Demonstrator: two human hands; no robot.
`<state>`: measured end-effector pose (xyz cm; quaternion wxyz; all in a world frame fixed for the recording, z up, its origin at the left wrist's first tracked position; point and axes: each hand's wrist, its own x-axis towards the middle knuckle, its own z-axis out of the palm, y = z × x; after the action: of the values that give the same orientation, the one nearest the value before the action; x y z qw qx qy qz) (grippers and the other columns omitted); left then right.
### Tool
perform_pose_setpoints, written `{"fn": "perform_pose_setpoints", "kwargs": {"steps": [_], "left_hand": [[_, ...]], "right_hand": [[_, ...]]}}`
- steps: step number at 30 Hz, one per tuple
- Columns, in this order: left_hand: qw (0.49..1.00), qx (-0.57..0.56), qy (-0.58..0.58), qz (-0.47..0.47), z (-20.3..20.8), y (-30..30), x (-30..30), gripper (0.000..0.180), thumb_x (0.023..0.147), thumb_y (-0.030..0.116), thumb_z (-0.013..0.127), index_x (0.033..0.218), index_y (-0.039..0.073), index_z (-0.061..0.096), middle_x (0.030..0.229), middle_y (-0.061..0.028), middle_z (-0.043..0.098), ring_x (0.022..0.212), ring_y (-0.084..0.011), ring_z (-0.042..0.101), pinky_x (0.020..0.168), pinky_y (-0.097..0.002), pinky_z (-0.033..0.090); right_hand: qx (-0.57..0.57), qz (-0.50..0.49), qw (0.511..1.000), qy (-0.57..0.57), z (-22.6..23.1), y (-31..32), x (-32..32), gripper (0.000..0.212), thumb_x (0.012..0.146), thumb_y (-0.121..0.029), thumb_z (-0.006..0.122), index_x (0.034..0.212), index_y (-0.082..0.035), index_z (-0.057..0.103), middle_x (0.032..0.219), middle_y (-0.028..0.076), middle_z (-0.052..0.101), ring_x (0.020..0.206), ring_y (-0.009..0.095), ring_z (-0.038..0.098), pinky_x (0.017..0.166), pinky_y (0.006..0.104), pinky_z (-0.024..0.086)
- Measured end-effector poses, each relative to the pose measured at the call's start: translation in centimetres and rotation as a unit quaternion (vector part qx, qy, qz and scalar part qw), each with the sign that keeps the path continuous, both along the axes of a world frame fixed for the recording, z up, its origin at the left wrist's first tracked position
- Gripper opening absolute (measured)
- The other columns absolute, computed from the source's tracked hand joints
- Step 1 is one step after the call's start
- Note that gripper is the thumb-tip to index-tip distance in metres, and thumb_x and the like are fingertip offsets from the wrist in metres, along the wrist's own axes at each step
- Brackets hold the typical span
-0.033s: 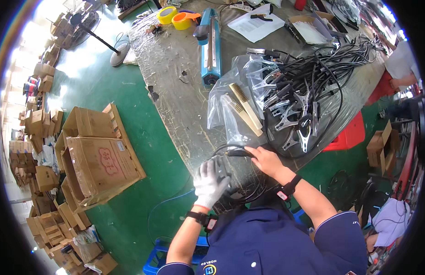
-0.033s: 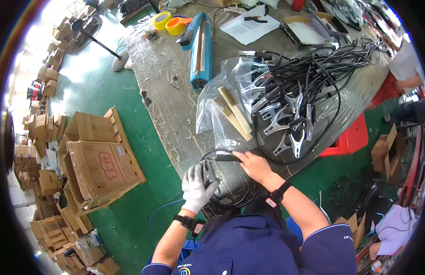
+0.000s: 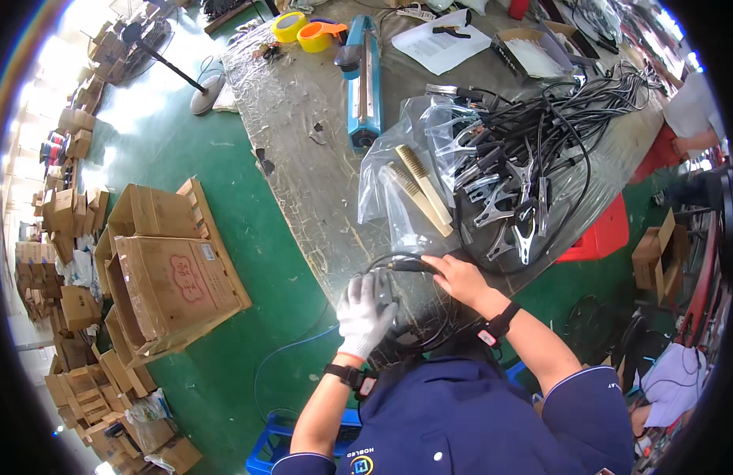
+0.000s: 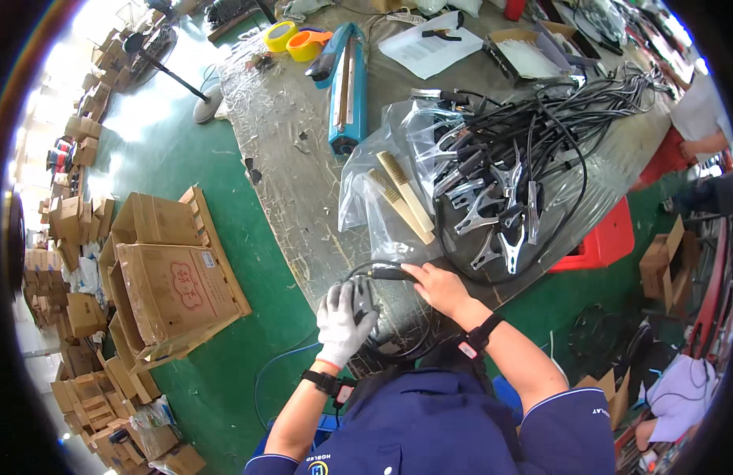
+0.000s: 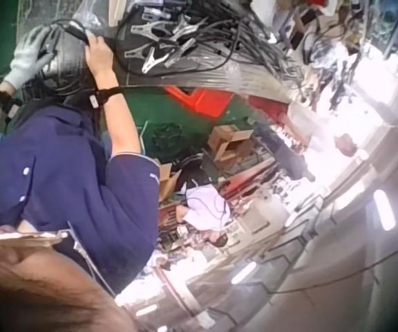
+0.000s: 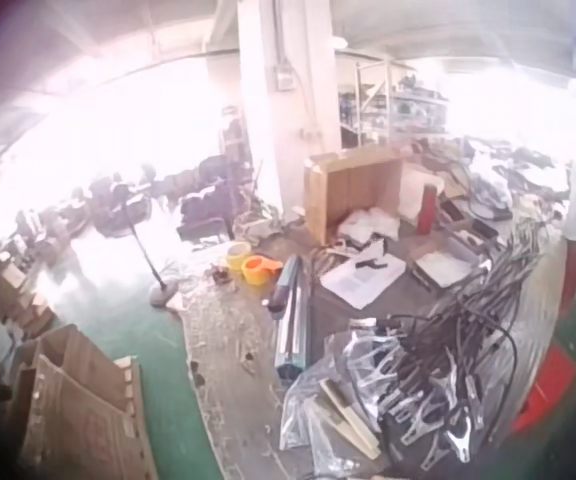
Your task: Packaging bunches of black cables into plastic bags and sealing them with a heat sealer.
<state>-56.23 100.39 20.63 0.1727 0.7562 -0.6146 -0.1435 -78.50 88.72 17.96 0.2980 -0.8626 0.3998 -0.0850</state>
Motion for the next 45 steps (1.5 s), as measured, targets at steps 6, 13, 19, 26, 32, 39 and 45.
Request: {"fn": "perform_pose_setpoints", "kwargs": {"steps": [6, 13, 19, 26, 32, 39, 45], "left_hand": [[0.999, -0.012, 0.041, -0.008, -1.0, -1.0, 0.6, 0.059, 0.074, 0.031, 0.075, 0.127, 0.013, 0.054, 0.125, -0.0162, 0.057, 0.112, -0.0383, 0.054, 0.093, -0.0489, 0.044], [0.995, -0.082, -0.028, -0.055, 2.9, -6.5, 1.6, 0.039, 0.077, 0.026, 0.072, 0.113, 0.015, 0.062, 0.115, -0.0046, 0.064, 0.105, -0.0289, 0.060, 0.087, -0.0436, 0.047], [0.909, -0.117, -0.285, -0.279, 1.3, -11.6, 2.5, 0.055, 0.076, 0.023, 0.064, 0.129, 0.023, 0.052, 0.120, -0.0013, 0.057, 0.116, -0.0271, 0.054, 0.104, -0.0481, 0.037], [0.951, -0.037, -0.189, -0.243, -0.7, -12.2, 8.7, 0.032, 0.084, 0.020, 0.052, 0.112, 0.017, 0.065, 0.111, -0.0024, 0.066, 0.112, -0.0210, 0.059, 0.105, -0.0481, 0.039], [0.952, -0.035, -0.217, -0.214, -1.4, -14.2, 10.8, 0.032, 0.084, 0.019, 0.051, 0.113, 0.014, 0.064, 0.114, -0.0042, 0.065, 0.115, -0.0246, 0.058, 0.109, -0.0465, 0.036], [0.968, -0.057, -0.130, -0.206, 6.1, -15.4, 4.9, 0.032, 0.075, 0.016, 0.062, 0.106, 0.012, 0.064, 0.109, -0.0033, 0.062, 0.104, -0.0224, 0.059, 0.088, -0.0413, 0.049], [0.986, -0.060, -0.055, -0.145, 0.5, -14.0, 3.4, 0.046, 0.076, 0.031, 0.072, 0.115, 0.010, 0.059, 0.109, -0.0077, 0.065, 0.101, -0.0222, 0.063, 0.094, -0.0433, 0.045]], "right_hand": [[-0.027, 0.050, 0.998, -0.008, -0.1, -0.9, -0.6, 0.040, 0.085, -0.025, 0.069, 0.123, -0.017, 0.058, 0.099, 0.005, 0.058, 0.090, 0.025, 0.062, 0.073, 0.0385, 0.055], [0.044, -0.146, 0.970, -0.189, 0.0, -5.1, 5.6, 0.051, 0.085, -0.029, 0.069, 0.131, -0.014, 0.054, 0.119, 0.010, 0.057, 0.098, 0.033, 0.059, 0.087, 0.0387, 0.050], [0.109, 0.071, 0.970, -0.205, -3.6, -5.8, 8.9, 0.044, 0.087, -0.023, 0.066, 0.127, -0.010, 0.057, 0.119, 0.013, 0.060, 0.105, 0.035, 0.060, 0.090, 0.0411, 0.050], [0.071, 0.109, 0.984, -0.125, -2.1, -6.9, 4.6, 0.040, 0.088, -0.013, 0.062, 0.127, -0.006, 0.056, 0.131, 0.010, 0.057, 0.125, 0.030, 0.051, 0.106, 0.0407, 0.041], [-0.039, 0.226, 0.973, 0.018, -0.8, -10.0, 5.2, 0.066, 0.081, -0.022, 0.070, 0.140, -0.010, 0.044, 0.148, 0.005, 0.042, 0.138, 0.026, 0.037, 0.116, 0.0447, 0.029], [-0.048, 0.215, 0.975, -0.019, -4.0, -12.5, 5.9, 0.051, 0.084, -0.026, 0.068, 0.131, -0.012, 0.053, 0.139, 0.008, 0.052, 0.133, 0.031, 0.045, 0.112, 0.0460, 0.035], [0.129, 0.130, 0.979, -0.091, -1.3, -13.3, 7.6, 0.029, 0.098, -0.027, 0.052, 0.104, -0.003, 0.067, 0.112, 0.019, 0.066, 0.121, 0.035, 0.055, 0.108, 0.0435, 0.039]]}}
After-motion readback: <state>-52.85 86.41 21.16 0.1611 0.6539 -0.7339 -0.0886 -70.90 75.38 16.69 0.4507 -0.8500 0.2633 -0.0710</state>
